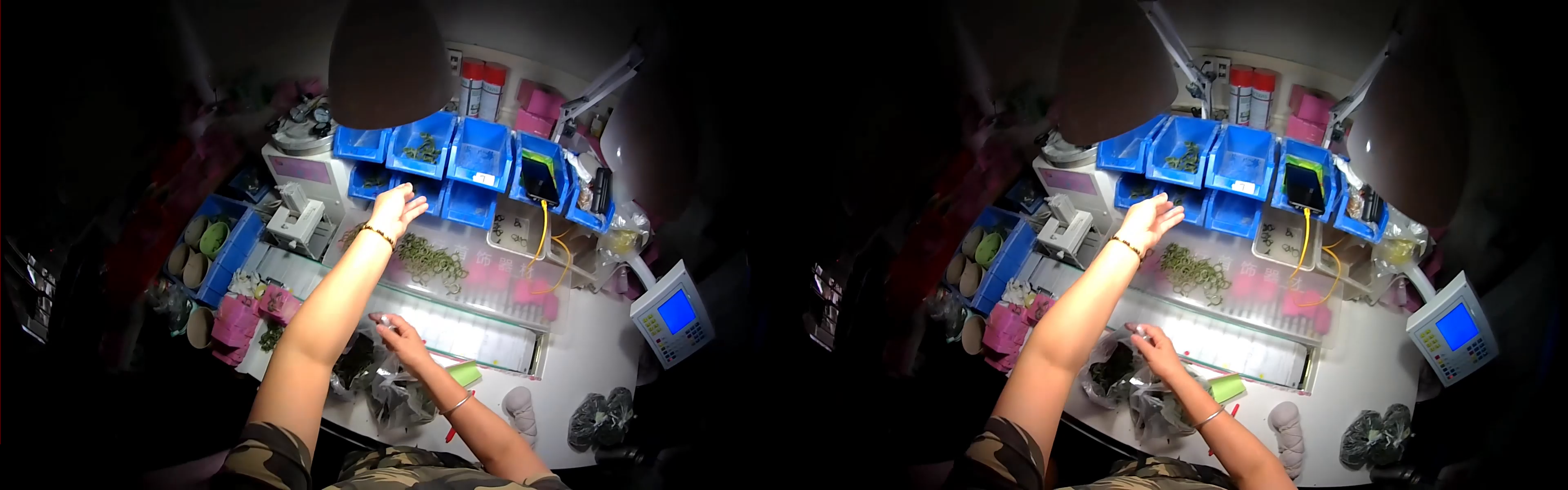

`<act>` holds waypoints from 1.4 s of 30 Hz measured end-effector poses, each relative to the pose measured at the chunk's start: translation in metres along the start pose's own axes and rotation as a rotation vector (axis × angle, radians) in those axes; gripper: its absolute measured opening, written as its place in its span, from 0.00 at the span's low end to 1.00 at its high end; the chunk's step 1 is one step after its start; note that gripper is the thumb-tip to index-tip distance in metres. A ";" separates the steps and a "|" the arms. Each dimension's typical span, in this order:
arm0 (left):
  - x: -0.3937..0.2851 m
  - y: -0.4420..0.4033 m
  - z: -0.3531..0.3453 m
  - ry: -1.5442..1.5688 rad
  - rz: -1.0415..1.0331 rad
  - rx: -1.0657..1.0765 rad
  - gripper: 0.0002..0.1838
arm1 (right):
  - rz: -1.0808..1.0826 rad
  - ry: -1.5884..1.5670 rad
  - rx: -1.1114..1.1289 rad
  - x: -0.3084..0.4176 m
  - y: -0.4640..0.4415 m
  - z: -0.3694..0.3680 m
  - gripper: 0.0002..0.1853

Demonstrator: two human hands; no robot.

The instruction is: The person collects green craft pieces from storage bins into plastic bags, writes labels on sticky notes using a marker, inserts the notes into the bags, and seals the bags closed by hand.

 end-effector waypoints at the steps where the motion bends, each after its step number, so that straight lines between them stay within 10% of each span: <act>1: 0.001 -0.013 -0.006 0.051 0.020 -0.027 0.28 | 0.017 0.049 0.007 0.004 0.001 0.000 0.16; 12: -0.026 -0.065 -0.035 -0.009 -0.216 0.003 0.13 | -0.018 0.031 0.129 -0.009 0.000 -0.013 0.15; 25: -0.033 0.126 0.016 0.012 -0.209 0.248 0.16 | -0.126 -0.100 0.036 0.007 0.002 -0.009 0.15; 42: 0.046 0.372 0.221 -0.643 -0.042 -0.433 0.11 | -0.109 -0.341 -0.084 0.006 -0.007 -0.015 0.18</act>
Point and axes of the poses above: each hand's wrist, its own y-axis away from the middle knuckle, its own z-axis out of the back of the hand, x = y × z, the point moved 10 cm from there along -y, towards the middle knuckle, and after that the axes turned 12 degrees about z, right-handed, at the moved point
